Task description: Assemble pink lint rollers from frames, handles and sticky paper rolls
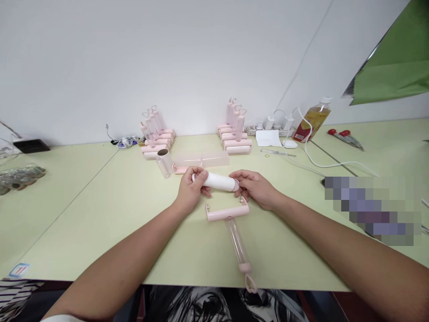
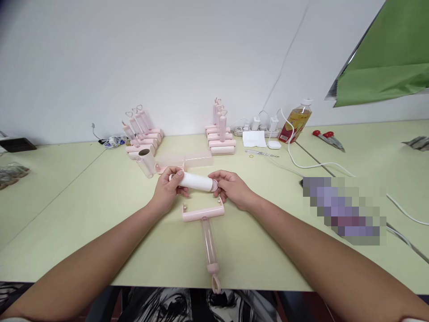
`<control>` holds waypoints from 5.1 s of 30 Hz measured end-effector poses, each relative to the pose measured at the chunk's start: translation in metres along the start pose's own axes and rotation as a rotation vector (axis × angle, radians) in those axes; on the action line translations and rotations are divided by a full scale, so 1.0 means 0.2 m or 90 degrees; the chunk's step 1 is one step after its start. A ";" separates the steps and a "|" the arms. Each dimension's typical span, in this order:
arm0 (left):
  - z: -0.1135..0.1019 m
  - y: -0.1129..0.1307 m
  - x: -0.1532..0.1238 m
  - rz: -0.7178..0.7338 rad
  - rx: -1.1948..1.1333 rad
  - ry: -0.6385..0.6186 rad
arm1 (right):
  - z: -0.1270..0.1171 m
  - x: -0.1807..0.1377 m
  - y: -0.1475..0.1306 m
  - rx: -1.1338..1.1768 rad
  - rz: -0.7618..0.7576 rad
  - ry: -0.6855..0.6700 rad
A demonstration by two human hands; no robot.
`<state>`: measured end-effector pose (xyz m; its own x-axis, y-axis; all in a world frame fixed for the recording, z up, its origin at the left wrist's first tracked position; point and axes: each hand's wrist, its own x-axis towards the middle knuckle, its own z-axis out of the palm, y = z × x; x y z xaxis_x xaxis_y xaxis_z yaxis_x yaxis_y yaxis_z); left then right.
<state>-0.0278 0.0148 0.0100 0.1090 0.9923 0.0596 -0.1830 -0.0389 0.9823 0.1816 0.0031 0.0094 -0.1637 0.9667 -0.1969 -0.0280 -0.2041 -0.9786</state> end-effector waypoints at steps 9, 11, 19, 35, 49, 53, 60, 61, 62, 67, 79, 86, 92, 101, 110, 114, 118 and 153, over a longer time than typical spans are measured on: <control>0.00 0.00 -0.01 -0.013 0.030 -0.035 | 0.00 0.02 0.02 0.015 -0.012 0.011; 0.01 0.00 -0.01 -0.024 0.040 -0.043 | 0.00 0.02 0.02 0.013 -0.011 0.022; 0.01 0.00 -0.01 -0.017 0.060 0.005 | 0.02 -0.01 0.02 -0.052 -0.047 0.005; 0.00 0.01 0.00 0.025 0.037 0.064 | 0.02 -0.02 0.01 -0.099 -0.053 -0.009; 0.00 0.01 0.00 0.027 0.037 0.068 | 0.05 -0.04 0.00 -0.119 -0.057 0.001; 0.00 0.01 0.00 0.029 0.039 0.071 | 0.05 -0.04 0.00 -0.142 -0.064 -0.009; 0.01 0.00 0.00 0.012 0.041 0.056 | 0.04 -0.03 0.02 -0.130 -0.080 -0.027; 0.01 0.00 0.00 0.004 0.043 0.049 | 0.04 -0.03 0.02 -0.126 -0.082 -0.028; 0.01 0.00 0.00 -0.006 0.044 0.041 | 0.04 -0.03 0.02 -0.121 -0.081 -0.029; 0.01 -0.01 0.00 -0.062 0.035 0.013 | 0.05 -0.04 0.02 -0.113 -0.072 -0.031; 0.01 -0.01 0.01 -0.087 0.048 -0.003 | 0.05 -0.05 0.00 -0.123 -0.062 -0.033; 0.01 -0.01 0.01 -0.083 0.063 -0.014 | 0.05 -0.04 0.01 -0.125 -0.062 -0.038; 0.01 0.00 0.01 -0.086 0.074 -0.011 | 0.04 -0.04 0.02 -0.122 -0.067 -0.046; 0.00 -0.02 0.01 -0.073 0.095 -0.018 | 0.05 -0.04 0.01 -0.125 -0.065 -0.045; -0.01 -0.02 0.01 -0.042 0.130 -0.028 | 0.04 -0.04 0.02 -0.125 -0.067 -0.052; -0.01 -0.03 0.01 -0.024 0.139 -0.030 | 0.04 -0.04 0.02 -0.138 -0.076 -0.052; -0.01 -0.03 0.01 -0.018 0.146 -0.027 | 0.04 -0.04 0.01 -0.150 -0.091 -0.059; -0.02 -0.03 0.00 0.088 0.333 -0.085 | -0.07 0.02 -0.02 -0.030 -0.241 0.348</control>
<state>-0.0304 0.0151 0.0027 0.2480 0.9514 0.1825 0.3018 -0.2548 0.9187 0.1950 0.0095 0.0119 0.3729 0.9121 0.1705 0.0606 0.1594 -0.9854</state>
